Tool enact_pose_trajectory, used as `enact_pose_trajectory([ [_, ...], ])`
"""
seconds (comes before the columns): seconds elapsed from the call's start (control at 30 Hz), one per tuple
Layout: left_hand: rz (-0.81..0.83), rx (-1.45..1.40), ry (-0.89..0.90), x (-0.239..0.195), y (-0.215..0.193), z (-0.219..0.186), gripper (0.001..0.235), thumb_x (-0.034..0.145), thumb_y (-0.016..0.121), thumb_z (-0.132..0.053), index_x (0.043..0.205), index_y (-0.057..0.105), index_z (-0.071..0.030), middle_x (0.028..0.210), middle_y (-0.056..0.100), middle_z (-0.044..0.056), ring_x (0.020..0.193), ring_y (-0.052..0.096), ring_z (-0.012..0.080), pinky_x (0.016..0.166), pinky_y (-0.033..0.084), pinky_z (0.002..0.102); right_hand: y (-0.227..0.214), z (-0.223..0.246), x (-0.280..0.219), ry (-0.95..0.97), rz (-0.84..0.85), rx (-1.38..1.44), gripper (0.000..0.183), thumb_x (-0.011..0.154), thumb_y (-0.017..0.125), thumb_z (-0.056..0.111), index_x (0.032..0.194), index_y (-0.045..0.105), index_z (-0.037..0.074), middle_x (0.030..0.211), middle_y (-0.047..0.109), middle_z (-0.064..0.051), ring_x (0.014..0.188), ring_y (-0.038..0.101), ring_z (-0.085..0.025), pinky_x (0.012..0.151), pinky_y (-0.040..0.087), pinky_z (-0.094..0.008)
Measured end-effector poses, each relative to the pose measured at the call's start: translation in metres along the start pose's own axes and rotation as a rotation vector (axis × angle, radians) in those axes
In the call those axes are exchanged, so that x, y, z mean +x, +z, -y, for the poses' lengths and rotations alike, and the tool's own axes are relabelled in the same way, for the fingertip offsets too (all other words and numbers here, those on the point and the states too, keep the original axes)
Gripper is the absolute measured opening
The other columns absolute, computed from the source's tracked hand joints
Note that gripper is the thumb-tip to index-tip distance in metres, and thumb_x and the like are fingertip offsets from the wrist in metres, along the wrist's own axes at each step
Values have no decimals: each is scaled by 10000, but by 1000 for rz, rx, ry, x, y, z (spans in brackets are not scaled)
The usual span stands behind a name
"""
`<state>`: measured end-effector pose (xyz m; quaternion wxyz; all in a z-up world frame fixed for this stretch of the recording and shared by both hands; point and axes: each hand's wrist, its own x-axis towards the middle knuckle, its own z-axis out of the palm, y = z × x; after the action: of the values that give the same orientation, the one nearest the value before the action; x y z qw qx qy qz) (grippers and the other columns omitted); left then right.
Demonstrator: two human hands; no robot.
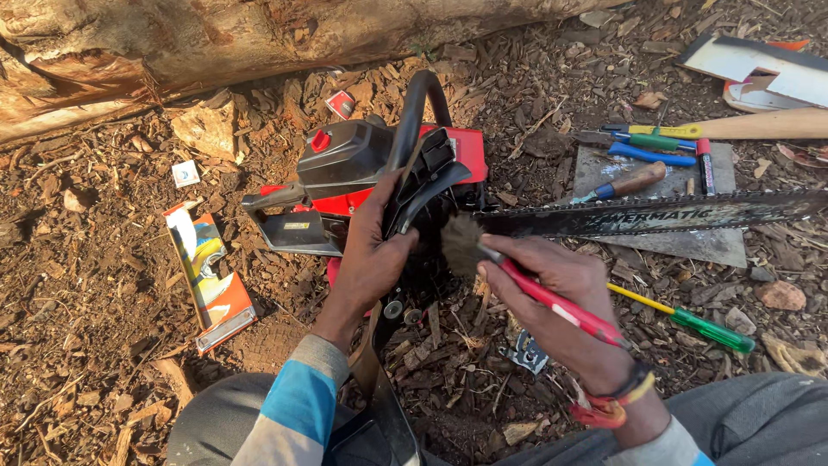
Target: The person sits on the ground and repairs a chainsaw. They install the chain onto the guide bar, secure the side cover with a screwdriver, and clean the spark arrestor using a wire brush.
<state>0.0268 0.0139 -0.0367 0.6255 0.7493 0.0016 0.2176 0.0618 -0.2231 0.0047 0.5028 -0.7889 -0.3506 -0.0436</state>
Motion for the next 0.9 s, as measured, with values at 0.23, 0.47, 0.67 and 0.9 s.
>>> enact_pose_trajectory([
  [0.23,-19,13,-66,1,9,-11,746,781,598,81,1506,440,-2,1350,619,94,1234,582,157,1056,428,268,-15,-20,-6,376,446,-159,261,838,766,249,1041,810,91,724,783,-89,575,715,-130,560,563,-282],
  [0.47,5,68,-84,-2,10,-15,731,780,595,88,1495,472,-1,1310,643,91,1206,604,148,1049,448,265,-13,-11,0,106,11,28,278,877,739,218,1098,779,54,796,785,-56,637,716,-86,559,563,-258],
  [0.67,13,15,-86,1,14,-7,726,772,596,90,1482,469,2,1339,628,97,1243,592,153,1075,422,257,-18,-29,-6,346,328,-116,193,859,754,182,996,822,65,708,779,-73,602,732,-90,561,571,-246],
  [0.9,41,141,-17,2,16,-10,729,753,612,99,1467,495,14,1323,618,101,1239,583,161,1065,422,259,-1,-30,6,326,-76,160,238,889,731,156,1088,812,52,691,706,-12,587,552,-27,497,454,-216],
])
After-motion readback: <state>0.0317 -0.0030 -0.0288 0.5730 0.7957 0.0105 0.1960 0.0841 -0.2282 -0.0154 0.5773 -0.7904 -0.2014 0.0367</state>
